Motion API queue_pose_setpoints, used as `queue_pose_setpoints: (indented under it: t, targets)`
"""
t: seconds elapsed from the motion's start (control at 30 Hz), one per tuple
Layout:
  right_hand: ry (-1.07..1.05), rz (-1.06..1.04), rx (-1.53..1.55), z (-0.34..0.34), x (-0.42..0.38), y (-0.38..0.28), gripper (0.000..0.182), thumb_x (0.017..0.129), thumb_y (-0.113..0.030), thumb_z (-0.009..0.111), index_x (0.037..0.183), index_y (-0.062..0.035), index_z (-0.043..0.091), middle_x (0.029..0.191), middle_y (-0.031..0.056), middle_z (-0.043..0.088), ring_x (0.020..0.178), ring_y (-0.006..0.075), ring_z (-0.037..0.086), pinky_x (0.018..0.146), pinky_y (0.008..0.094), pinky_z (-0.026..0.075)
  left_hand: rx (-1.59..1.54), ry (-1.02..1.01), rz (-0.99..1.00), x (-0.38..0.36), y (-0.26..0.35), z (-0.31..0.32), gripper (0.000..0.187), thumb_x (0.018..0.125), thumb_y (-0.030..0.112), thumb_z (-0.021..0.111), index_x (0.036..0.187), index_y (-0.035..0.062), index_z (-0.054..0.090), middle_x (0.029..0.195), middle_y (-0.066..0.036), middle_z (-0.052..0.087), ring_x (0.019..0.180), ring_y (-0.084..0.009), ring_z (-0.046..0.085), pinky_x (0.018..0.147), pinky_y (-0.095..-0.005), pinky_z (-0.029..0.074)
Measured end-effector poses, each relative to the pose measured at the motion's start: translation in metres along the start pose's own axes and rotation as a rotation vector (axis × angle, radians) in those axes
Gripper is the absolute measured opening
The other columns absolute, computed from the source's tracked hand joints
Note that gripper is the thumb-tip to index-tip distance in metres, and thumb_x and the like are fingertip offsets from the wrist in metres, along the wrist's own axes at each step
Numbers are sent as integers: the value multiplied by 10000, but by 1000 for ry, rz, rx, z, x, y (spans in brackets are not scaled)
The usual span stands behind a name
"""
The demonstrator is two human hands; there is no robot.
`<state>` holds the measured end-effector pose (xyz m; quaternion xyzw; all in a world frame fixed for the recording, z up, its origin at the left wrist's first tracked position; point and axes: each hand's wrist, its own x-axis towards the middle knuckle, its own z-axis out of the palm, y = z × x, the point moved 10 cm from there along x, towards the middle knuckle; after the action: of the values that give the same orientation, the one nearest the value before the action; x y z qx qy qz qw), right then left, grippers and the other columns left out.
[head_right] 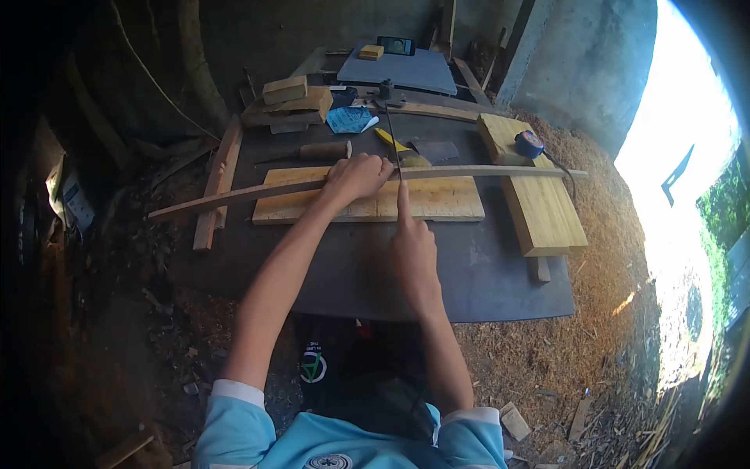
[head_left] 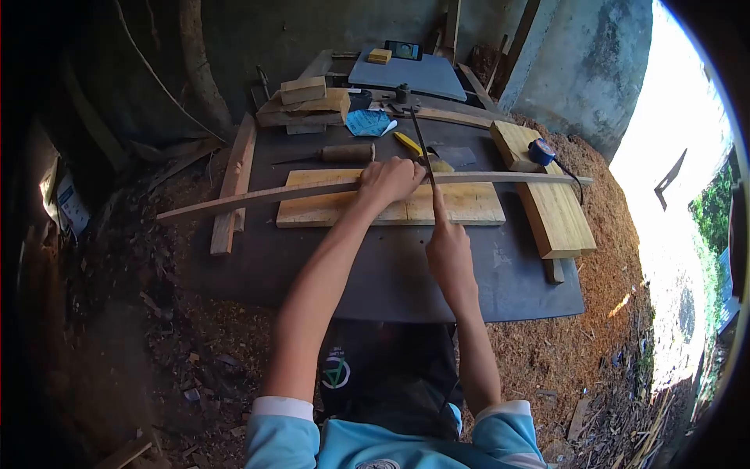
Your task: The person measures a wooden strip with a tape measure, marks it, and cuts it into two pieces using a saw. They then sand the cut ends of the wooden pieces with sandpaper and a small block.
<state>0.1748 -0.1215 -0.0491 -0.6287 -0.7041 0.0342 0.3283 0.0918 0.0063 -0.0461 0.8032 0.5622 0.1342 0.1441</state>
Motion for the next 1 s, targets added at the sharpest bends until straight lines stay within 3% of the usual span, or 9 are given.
queue_pose_setpoints:
  t: [0.07,0.17,0.23,0.33,0.43,0.57,0.67,0.77,1.0]
  targets:
    - [-60,79,44,-17,-55,-9,768,667,127,418,1391,-53,236,611,265,541,555,425,537,561,507,411,25,20,-7,-3,3,-6,480,898,340,330,848,-6,659,898,-221,628,880,-385,602,806,-466,465]
    - [-134,139,11,-15,-37,-8,753,673,121,422,1386,-48,248,588,260,527,562,425,534,552,507,409,35,37,23,-3,5,-3,482,902,334,327,836,-8,660,897,-232,624,866,-386,604,788,-468,473]
    - [24,17,81,-2,25,-2,742,678,109,443,1381,-42,261,632,274,537,565,418,532,555,502,416,59,43,43,-5,7,-2,483,902,332,333,821,-21,652,885,-235,623,853,-388,606,779,-469,476]
    - [-32,58,32,11,48,0,713,711,54,460,1384,-44,247,650,241,569,602,411,578,567,484,471,41,-9,37,2,4,1,486,902,333,333,807,-22,651,875,-233,624,855,-389,604,788,-474,471]
    - [-134,144,49,-13,-56,6,697,699,70,448,1367,-55,294,648,250,568,618,417,583,573,489,471,43,16,35,2,3,2,461,892,337,352,828,8,668,874,-217,635,834,-378,617,776,-464,480]
    - [-233,267,-41,-37,-22,1,719,697,80,450,1378,-74,278,691,249,575,664,419,589,624,503,468,49,24,32,-4,2,5,461,899,329,340,835,17,673,876,-214,635,833,-378,618,771,-460,482]
    - [-63,60,22,-26,21,-8,717,700,115,423,1373,-99,302,656,301,531,628,446,549,615,522,396,70,65,59,-2,1,4,474,908,324,315,836,15,668,877,-219,630,839,-384,611,777,-464,474]
    - [-107,96,81,-3,29,5,692,714,111,416,1370,-75,296,667,299,526,632,435,549,613,509,384,55,-1,11,2,5,-3,518,918,350,288,846,-32,631,900,-226,621,904,-396,586,810,-478,456]
    - [-28,88,242,-3,59,13,622,757,80,419,1358,-28,298,693,294,547,669,428,560,631,505,382,62,4,14,1,5,-3,480,915,319,308,820,-11,643,873,-221,627,841,-391,604,781,-465,470]
